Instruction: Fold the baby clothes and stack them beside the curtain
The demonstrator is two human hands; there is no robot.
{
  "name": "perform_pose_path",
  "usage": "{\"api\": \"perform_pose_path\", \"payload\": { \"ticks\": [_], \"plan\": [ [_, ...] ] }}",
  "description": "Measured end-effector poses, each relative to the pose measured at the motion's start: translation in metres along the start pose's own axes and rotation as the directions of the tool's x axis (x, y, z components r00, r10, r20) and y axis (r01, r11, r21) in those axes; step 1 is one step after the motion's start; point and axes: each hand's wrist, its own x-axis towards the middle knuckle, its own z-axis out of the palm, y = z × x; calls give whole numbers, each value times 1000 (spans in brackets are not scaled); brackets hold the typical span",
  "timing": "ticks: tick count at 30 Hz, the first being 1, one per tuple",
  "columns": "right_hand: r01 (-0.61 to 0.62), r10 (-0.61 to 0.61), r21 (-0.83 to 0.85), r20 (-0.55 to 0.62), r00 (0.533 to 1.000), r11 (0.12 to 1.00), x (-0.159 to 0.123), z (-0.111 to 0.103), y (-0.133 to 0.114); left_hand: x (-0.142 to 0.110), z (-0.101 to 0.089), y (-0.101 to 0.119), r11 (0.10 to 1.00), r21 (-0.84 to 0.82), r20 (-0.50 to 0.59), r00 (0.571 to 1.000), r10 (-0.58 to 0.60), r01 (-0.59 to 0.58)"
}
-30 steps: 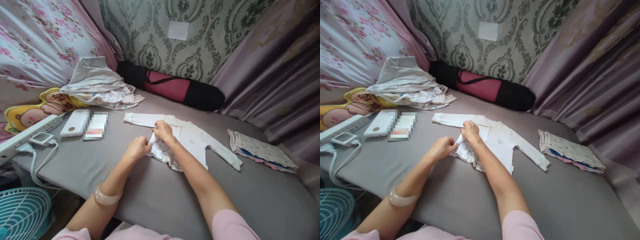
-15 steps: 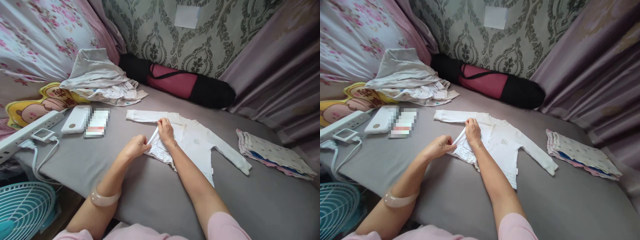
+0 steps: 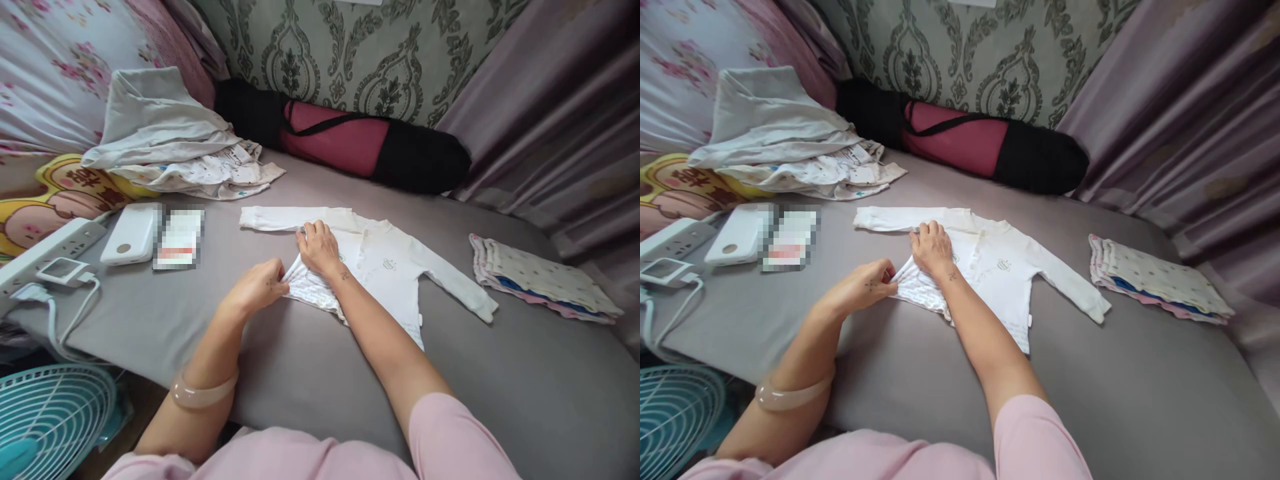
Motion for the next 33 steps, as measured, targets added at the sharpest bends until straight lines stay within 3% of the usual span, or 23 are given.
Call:
{"api": "perform_pose_path", "payload": {
  "ticks": [6,10,13,16,18,20,23,25,27,33],
  "plan": [
    [-18,13,40,130,991,999,0,-14,0,-3,-1,0,999,35,-24,999,35,-34],
    [-3,-75,244,308,949,970,-7,-45,14,-1,-2,-2,997,44,-9,998,59,-58],
    [-19,-118,432,288,950,902,-31,-74,29,2,0,-5,998,51,9,999,46,-46],
    [-25,-83,442,224,971,896,-69,-96,42,3,2,-5,991,59,-62,990,125,-122],
    [-25,-81,410,240,967,912,-96,-106,47,0,4,1,960,51,-174,944,281,-276],
    [-29,-89,381,287,954,924,-120,-113,49,-3,8,13,887,24,-231,861,453,-461],
    [-48,-85,340,365,927,939,-145,-118,51,-8,23,32,734,-39,-131,732,669,-678],
    [-56,-85,326,404,911,944,-155,-118,52,-9,36,40,664,-43,-40,665,745,-746],
    [-53,-96,338,411,907,940,-159,-117,54,-7,48,42,647,-19,24,647,762,-762],
    [-20,-106,403,288,952,915,-163,-115,54,-1,62,39,698,18,32,698,715,-716]
  ]
}}
